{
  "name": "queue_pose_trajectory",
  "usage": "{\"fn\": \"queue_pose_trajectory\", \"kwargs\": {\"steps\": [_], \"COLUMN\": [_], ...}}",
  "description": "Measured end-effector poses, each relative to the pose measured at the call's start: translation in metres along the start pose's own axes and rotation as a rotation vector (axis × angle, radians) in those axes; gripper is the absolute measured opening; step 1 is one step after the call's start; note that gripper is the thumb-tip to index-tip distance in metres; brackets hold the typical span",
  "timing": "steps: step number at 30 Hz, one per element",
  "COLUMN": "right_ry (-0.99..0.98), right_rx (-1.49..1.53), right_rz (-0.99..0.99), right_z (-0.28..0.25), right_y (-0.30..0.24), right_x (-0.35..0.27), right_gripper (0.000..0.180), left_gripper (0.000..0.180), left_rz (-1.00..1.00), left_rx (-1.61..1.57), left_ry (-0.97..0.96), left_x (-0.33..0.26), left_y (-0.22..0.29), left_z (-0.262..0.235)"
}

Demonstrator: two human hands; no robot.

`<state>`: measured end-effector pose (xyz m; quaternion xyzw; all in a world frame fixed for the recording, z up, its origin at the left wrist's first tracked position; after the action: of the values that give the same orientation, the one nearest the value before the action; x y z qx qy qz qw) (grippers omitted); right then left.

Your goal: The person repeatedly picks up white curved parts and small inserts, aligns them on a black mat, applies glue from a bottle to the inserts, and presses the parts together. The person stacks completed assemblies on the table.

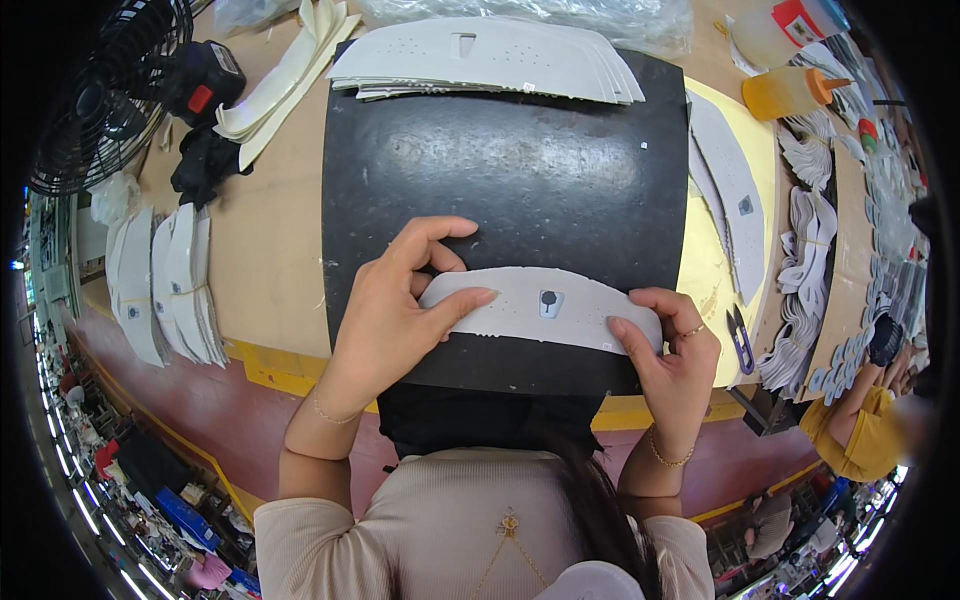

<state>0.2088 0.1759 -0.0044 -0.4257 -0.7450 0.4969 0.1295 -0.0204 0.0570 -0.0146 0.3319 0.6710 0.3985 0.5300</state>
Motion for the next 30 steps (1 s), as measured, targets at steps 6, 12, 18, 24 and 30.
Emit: {"fn": "queue_pose_trajectory", "kwargs": {"steps": [6, 12, 18, 24, 30], "right_ry": [-0.003, -0.003, -0.013, -0.011, -0.011], "right_rx": [-0.009, -0.027, -0.023, -0.028, -0.039], "right_rz": [-0.004, -0.017, 0.004, 0.016, 0.011], "right_z": [0.0004, 0.0007, 0.0004, 0.0002, 0.0002], "right_y": [0.0002, 0.0003, 0.0002, 0.0010, -0.0006], "right_x": [0.0011, 0.0023, 0.0028, 0.0031, 0.0036], "right_gripper": [0.024, 0.025, 0.025, 0.025, 0.025], "left_gripper": [0.050, 0.050, 0.049, 0.050, 0.055], "left_rz": [0.020, 0.000, 0.020, 0.016, -0.032], "left_rx": [0.021, 0.017, 0.029, 0.051, 0.019], "left_ry": [0.017, 0.008, 0.004, 0.005, -0.009], "left_x": [0.0006, 0.0012, 0.0011, 0.0014, 0.0019], "left_y": [0.0014, 0.0019, 0.0027, 0.0032, 0.0028], "left_z": [-0.0004, -0.0011, -0.0008, -0.0009, -0.0005]}}
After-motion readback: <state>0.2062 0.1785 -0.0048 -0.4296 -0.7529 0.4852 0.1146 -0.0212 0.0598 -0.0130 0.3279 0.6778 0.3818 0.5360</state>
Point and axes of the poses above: each hand's wrist, its own x-axis towards the middle knuckle, its own z-axis out of the palm, y = z × x, the point moved 5 cm from there along x, towards the middle knuckle, and after that the axes turned 12 degrees about -y, right-handed, at the moved point
